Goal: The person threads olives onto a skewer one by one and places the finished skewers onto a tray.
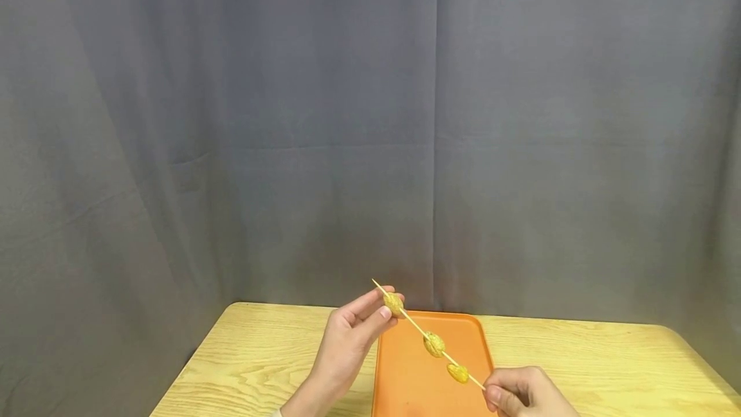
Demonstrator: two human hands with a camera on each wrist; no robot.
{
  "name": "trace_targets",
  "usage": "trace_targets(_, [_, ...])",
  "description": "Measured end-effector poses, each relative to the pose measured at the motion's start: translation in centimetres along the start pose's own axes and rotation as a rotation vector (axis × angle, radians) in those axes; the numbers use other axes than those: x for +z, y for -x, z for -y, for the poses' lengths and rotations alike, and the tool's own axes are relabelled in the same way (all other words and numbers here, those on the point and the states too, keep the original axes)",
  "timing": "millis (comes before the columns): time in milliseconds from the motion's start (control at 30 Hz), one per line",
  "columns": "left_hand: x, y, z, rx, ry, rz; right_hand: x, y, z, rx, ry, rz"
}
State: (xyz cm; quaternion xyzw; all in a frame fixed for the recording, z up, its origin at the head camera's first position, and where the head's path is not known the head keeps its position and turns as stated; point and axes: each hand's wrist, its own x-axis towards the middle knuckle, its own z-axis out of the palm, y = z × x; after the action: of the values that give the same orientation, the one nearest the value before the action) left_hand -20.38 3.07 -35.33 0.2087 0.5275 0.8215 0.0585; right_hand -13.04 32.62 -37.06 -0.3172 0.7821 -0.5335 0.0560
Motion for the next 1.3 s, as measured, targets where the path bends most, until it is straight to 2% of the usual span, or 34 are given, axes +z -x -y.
trace_targets(167, [0.2, 0.1, 0.5, -0.008, 0.009, -0.006, 0.0, 0.0, 0.1, 0.049, -0.015, 0.007])
trace_targets(433, [0.3, 0.1, 1.1, -0.032, -0.022, 0.009, 0.0, 0.0, 0.0, 0.047, 0.009, -0.002])
trace_targets(833, [0.5, 0.3, 1.8, -0.055, -0.075, 0.035, 0.2, -0.2, -0.1, 0.141, -0.005, -0.017])
trace_targets(1100, [0.6, 0.5, 2.1, -0.041, -0.145, 0.057, 0.1, -0.2, -0.4, 0.093, -0.015, 0.01])
trace_targets(1300, [0.3, 0.1, 1.5, -0.021, -0.206, 0.096, -0.1, -0.2, -0.6, 0.082, -0.059, 0.01])
